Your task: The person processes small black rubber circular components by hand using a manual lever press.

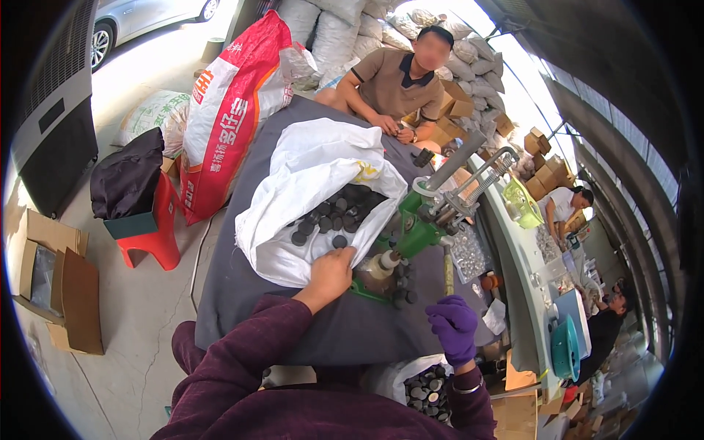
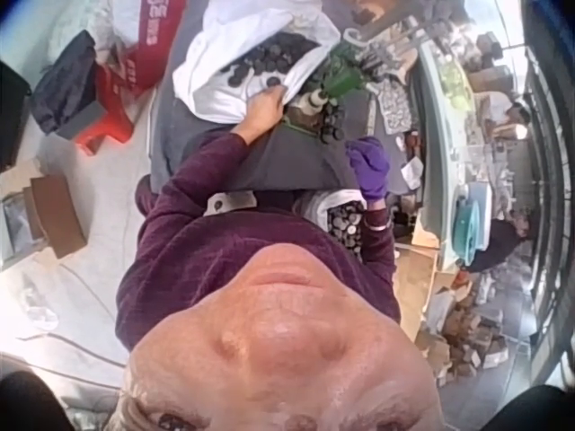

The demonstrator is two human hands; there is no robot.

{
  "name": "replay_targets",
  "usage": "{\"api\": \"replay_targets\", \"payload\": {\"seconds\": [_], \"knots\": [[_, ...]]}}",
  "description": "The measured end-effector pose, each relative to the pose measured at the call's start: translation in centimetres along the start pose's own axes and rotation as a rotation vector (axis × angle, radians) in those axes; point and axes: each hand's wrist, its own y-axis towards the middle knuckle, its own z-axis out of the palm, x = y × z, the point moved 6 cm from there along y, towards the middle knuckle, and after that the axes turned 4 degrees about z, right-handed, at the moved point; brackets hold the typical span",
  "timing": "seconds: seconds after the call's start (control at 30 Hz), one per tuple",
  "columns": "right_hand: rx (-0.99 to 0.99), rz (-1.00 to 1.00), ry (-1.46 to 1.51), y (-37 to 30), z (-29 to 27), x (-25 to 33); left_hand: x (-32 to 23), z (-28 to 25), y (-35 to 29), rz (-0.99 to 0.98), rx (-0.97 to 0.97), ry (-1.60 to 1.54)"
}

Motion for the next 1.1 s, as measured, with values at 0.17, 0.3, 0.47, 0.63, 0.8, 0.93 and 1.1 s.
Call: {"api": "replay_targets", "payload": {"seconds": [0.17, 0.3, 0.47, 0.63, 0.8, 0.93, 1.1], "knots": [[0.005, -0.004, -0.001, 0.06, -0.04, 0.11, 0.04, 0.09, 0.00, -0.007, 0.012, -0.004], [0.005, -0.011, 0.009, 0.13, 0.02, 0.17, 0.05, 0.03, -0.03, -0.011, 0.015, -0.004], [0.012, -0.045, 0.006, 0.25, -0.03, 0.35, 0.05, 0.09, 0.00, -0.007, 0.015, -0.005], [0.015, -0.063, -0.004, 0.32, 0.04, 0.59, 0.30, 0.22, -0.06, 0.005, 0.009, -0.004], [0.014, -0.058, 0.008, 0.20, -0.17, 0.36, 0.22, 0.39, -0.04, 0.000, 0.008, -0.010], [0.015, -0.095, 0.024, 0.03, -0.13, 0.24, 0.26, 0.46, -0.14, -0.027, 0.029, -0.010], [0.039, -0.074, 0.019, 0.42, -0.44, 0.67, 0.01, 0.26, -0.02, -0.038, 0.065, 0.004]]}}
